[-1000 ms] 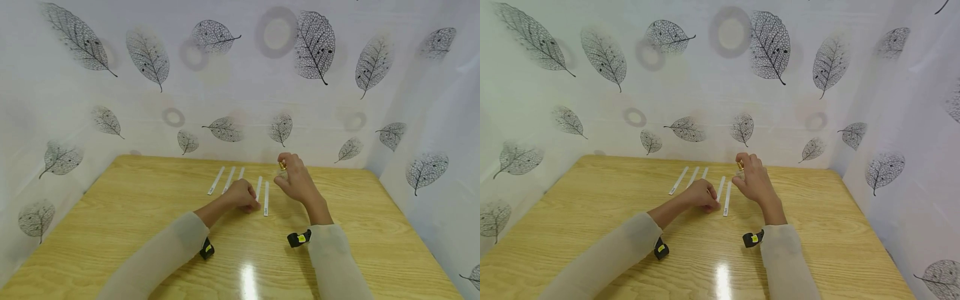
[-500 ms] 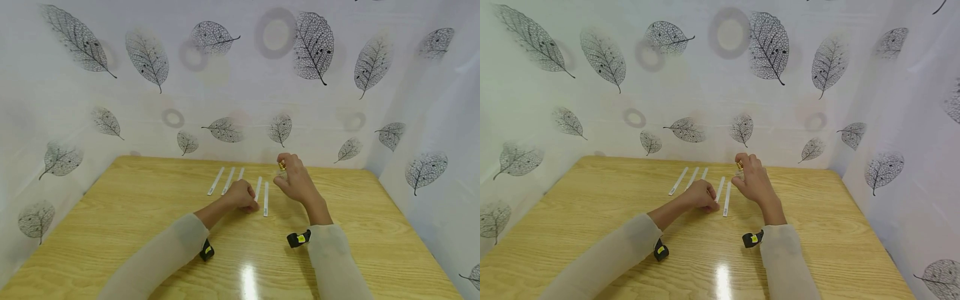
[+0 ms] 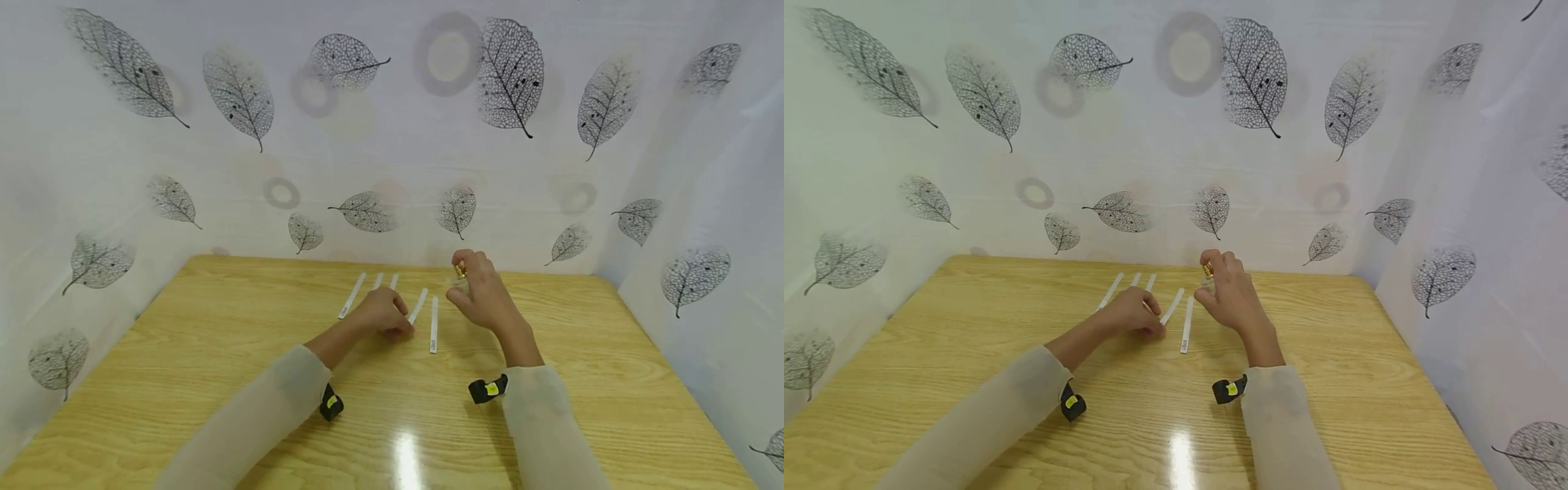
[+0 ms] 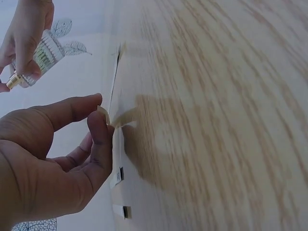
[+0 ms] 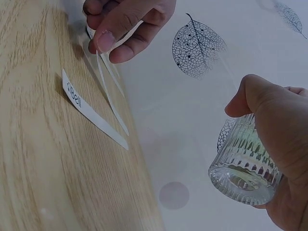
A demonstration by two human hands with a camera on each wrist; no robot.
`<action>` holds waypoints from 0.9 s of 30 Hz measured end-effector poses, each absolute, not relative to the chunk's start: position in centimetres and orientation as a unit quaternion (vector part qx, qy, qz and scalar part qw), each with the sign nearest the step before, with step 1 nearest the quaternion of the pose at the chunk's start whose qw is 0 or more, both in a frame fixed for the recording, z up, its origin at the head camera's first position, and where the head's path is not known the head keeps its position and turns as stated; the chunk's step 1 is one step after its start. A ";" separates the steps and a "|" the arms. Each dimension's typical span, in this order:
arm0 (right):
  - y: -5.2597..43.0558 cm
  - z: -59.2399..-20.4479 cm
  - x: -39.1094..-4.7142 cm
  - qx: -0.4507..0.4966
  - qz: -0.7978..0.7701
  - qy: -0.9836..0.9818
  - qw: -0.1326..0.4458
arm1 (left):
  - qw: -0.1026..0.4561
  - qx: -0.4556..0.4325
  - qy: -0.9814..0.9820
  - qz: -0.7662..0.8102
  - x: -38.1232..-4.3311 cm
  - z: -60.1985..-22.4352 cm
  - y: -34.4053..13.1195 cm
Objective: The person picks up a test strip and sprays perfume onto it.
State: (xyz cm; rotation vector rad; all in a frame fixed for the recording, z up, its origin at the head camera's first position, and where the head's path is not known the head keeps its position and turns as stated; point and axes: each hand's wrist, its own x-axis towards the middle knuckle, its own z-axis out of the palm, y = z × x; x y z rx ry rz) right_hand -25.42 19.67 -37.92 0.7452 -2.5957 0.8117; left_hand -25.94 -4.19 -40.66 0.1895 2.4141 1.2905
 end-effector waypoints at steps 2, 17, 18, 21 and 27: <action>19.7 -37.9 -25.4 0.261 0.283 -0.909 0.160 | 0.201 0.071 0.861 0.461 -26.1 -40.6 -4.5; 19.6 -37.9 -25.4 0.263 0.280 -0.909 0.161 | 0.218 0.071 0.846 0.482 -26.8 -40.9 -5.5; 19.6 -37.9 -25.4 0.263 0.280 -0.909 0.161 | 0.221 0.068 0.843 0.485 -26.8 -40.9 -5.5; 19.6 -38.0 -25.4 0.265 0.278 -0.909 0.161 | 0.229 0.060 0.836 0.495 -26.9 -41.1 -5.5; 19.5 -37.9 -25.4 0.261 0.282 -0.911 0.154 | 0.235 0.055 0.830 0.503 -26.9 -41.1 -5.7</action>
